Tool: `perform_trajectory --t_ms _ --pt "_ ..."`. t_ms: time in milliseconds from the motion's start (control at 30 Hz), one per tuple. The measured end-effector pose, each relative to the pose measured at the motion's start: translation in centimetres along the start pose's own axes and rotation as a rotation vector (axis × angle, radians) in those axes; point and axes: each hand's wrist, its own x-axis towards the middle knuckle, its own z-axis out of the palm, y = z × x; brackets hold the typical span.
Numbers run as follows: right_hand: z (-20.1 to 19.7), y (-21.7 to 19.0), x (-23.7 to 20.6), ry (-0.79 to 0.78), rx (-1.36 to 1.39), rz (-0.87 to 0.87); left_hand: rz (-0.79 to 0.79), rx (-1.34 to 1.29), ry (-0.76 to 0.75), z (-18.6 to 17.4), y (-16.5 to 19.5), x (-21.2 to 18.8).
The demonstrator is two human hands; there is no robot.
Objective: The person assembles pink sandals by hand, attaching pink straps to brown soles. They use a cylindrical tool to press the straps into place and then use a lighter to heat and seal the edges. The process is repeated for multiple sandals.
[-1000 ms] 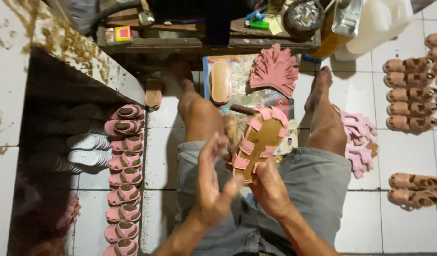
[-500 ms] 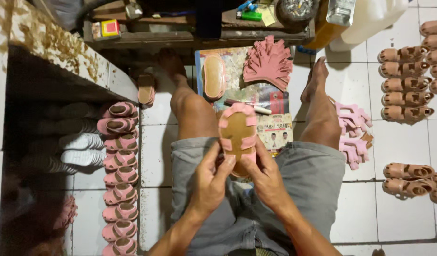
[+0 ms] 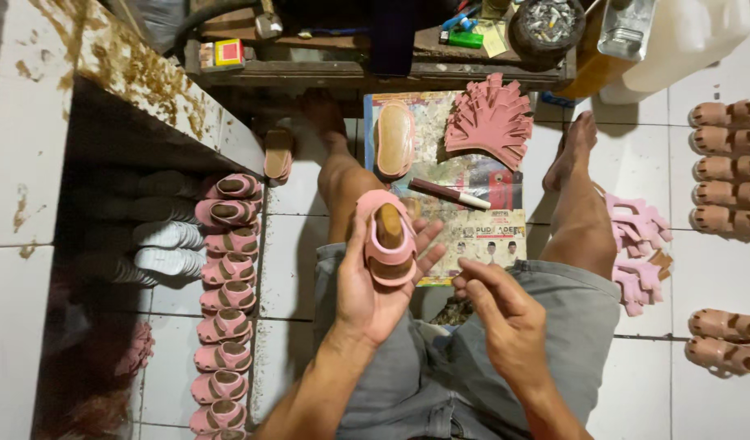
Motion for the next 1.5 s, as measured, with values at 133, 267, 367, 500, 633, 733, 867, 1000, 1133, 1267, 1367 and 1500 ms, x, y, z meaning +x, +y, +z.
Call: perform_trajectory --t_ms 133,267,367,500,633,733,867,1000,1133,1267,1367,1500 --pt "-0.1 0.9 -0.7 -0.024 -0.079 0.032 0.021 -0.039 0.005 0.4 -0.2 0.0" --pt "0.5 1.8 -1.0 -0.045 -0.094 0.026 0.015 -0.069 0.028 1.1 -0.2 -0.2" --pt "0.6 2.4 -0.8 -0.058 -0.087 0.061 0.025 -0.063 0.008 1.3 0.0 -0.6" --pt "0.6 2.6 0.0 -0.054 -0.091 0.016 0.013 -0.055 0.026 1.1 0.5 -1.1" --pt "0.9 2.0 0.4 -0.028 -0.086 -0.011 0.061 0.018 0.022 1.3 0.8 -1.7" --pt "1.3 1.1 0.0 -0.074 -0.242 -0.205 0.199 0.256 0.009 2.2 0.4 -2.8" --pt "1.9 0.5 -0.2 -0.162 -0.517 -0.462 0.328 0.631 -0.102 3.2 -0.6 -5.2" --pt "1.9 1.0 0.2 -0.275 0.227 0.049 0.34 0.861 -0.199 2.6 -0.8 -5.7" --pt "1.0 1.8 -0.4 -0.37 0.667 0.186 0.231 0.962 -0.349 0.8 -0.1 -4.9" --pt "0.9 2.4 -0.8 -0.346 0.536 0.188 0.23 0.987 -0.353 -0.4 -1.0 -5.0" --pt "1.6 2.6 -1.1 -0.288 0.229 0.028 0.409 1.119 -0.311 -1.0 -2.4 -5.1" --pt "1.7 2.3 -1.0 -0.286 0.124 0.045 0.292 0.855 -0.267 -2.4 -2.3 -4.7"
